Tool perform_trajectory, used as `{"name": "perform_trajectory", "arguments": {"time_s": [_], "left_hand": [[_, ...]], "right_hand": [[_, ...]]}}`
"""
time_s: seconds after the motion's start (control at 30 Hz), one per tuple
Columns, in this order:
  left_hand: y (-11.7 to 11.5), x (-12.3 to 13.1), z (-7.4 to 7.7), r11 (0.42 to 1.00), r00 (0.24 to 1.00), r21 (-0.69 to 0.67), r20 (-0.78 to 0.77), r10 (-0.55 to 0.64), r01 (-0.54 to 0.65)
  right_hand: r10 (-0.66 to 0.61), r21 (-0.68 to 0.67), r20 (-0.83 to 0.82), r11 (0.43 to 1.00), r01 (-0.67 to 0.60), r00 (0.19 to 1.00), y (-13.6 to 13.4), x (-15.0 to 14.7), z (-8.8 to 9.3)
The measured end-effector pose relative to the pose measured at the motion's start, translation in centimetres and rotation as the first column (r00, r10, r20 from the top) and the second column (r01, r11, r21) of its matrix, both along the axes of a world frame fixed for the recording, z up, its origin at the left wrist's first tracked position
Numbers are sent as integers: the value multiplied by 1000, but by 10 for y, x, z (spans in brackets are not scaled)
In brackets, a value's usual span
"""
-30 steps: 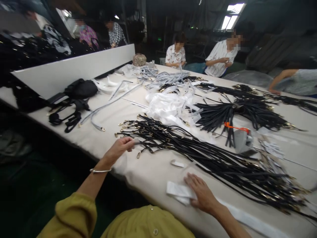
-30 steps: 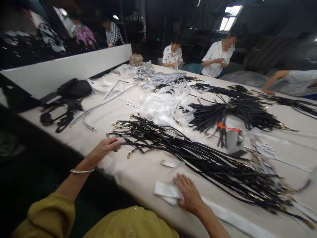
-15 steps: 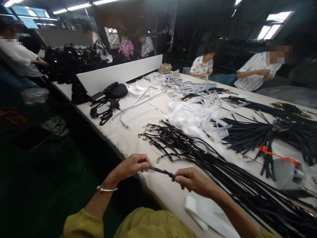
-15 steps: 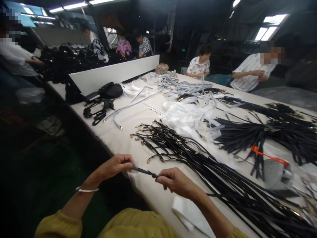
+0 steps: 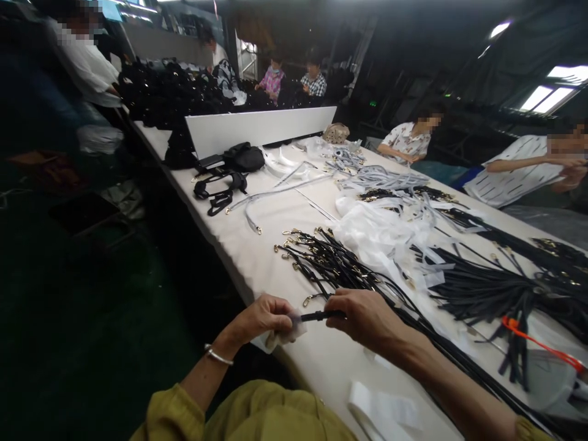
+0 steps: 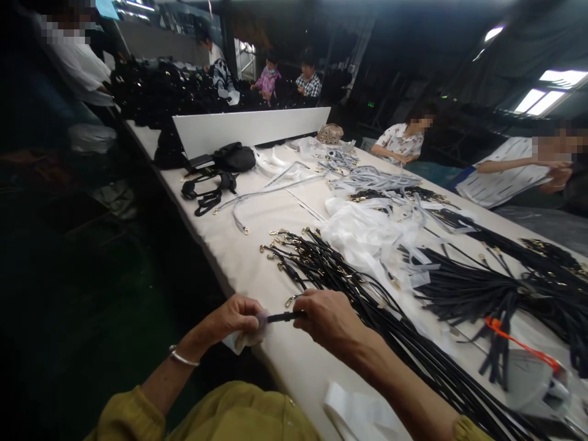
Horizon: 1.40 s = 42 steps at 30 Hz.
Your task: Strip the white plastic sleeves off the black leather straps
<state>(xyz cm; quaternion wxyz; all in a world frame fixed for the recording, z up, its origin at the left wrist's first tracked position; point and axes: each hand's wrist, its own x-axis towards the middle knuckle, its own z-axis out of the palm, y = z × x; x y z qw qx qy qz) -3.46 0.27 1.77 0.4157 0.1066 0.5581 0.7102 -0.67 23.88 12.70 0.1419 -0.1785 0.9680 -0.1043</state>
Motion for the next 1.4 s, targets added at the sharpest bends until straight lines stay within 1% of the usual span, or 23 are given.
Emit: {"name": "perform_trajectory", "arguments": {"time_s": [0.13, 0.23, 0.3, 0.37, 0.47, 0.53, 0.6, 0.63, 0.7, 0.77, 0.87, 1.0, 1.07, 1.1, 1.13, 1.17, 1.2, 1.23, 1.27, 1.3, 1.33, 1.37, 1.4], "left_hand": [[8, 6, 2, 999, 999, -19, 15, 51, -50], [15, 8, -1, 997, 998, -59, 12, 54, -53], [20, 9, -5, 994, 998, -95, -34, 56, -59], [23, 11, -9, 985, 987, -150, -147, 61, -84], [28, 12, -13, 955, 929, -267, -370, 24, -131], [30, 13, -17, 928, 881, -338, -472, -25, -155], [33, 13, -22, 909, 860, -375, -509, -37, -183], [35, 14, -26, 907, 871, -376, -492, -23, -188], [41, 15, -33, 927, 926, -339, -378, 19, -157], [46, 17, -39, 961, 975, -262, -218, 31, -89], [51, 21, -41, 987, 997, -156, -77, 10, -22], [55, 25, -36, 995, 999, -80, -2, -53, 52], [58, 27, -33, 989, 997, -121, 0, -82, 81], [60, 28, -32, 983, 996, -162, -17, -92, 88], [62, 29, -32, 975, 993, -204, -65, -104, 88], [64, 30, -32, 968, 981, -237, -155, -117, 78], [64, 30, -31, 966, 949, -254, -286, -131, 56], [65, 30, -31, 968, 882, -252, -451, -136, 20], [64, 29, -30, 973, 770, -231, -625, -129, -25], [62, 28, -30, 978, 617, -198, -779, -114, -69], [59, 26, -29, 981, 445, -159, -891, -95, -109], [56, 25, -28, 982, 279, -122, -957, -77, -145], [52, 23, -28, 981, 137, -89, -988, -65, -174]], "right_hand": [[45, 106, -59, 994, -38, 997, -21, 6, -12], [34, 130, -84, 991, -23, 996, -32, 12, -21], [-13, 68, -61, 998, 17, 998, -33, 14, -25], [-90, -58, 34, 994, 91, 995, -27, 16, -28], [-182, -248, 170, 943, 221, 968, -14, 23, -34], [-208, -314, 105, 921, 230, 973, -6, 32, -41], [-190, -294, -79, 943, 159, 979, 0, 42, -50], [-155, -249, -189, 963, 106, 970, 2, 48, -54], [-51, -130, -366, 992, 4, 929, 6, 58, -59], [46, -46, -457, 996, -75, 888, 10, 65, -62], [124, -6, -513, 989, -149, 849, 17, 72, -60], [171, 5, -515, 980, -197, 840, 24, 78, -59], [169, -5, -457, 981, -193, 873, 22, 80, -62], [135, -29, -413, 986, -162, 901, 19, 80, -64], [62, -77, -359, 992, -96, 931, 16, 80, -67], [-51, -154, -286, 988, 7, 957, 12, 78, -70], [-194, -255, -177, 956, 146, 965, 9, 75, -72], [-340, -360, -18, 880, 311, 940, 7, 72, -75], [-445, -448, 178, 758, 475, 878, 6, 68, -77], [-473, -504, 384, 612, 609, 793, 8, 65, -78], [-420, -527, 562, 482, 700, 712, 11, 63, -80], [-322, -522, 691, 397, 755, 647, 15, 61, -81], [-219, -509, 767, 366, 779, 604, 21, 62, -82]]}}
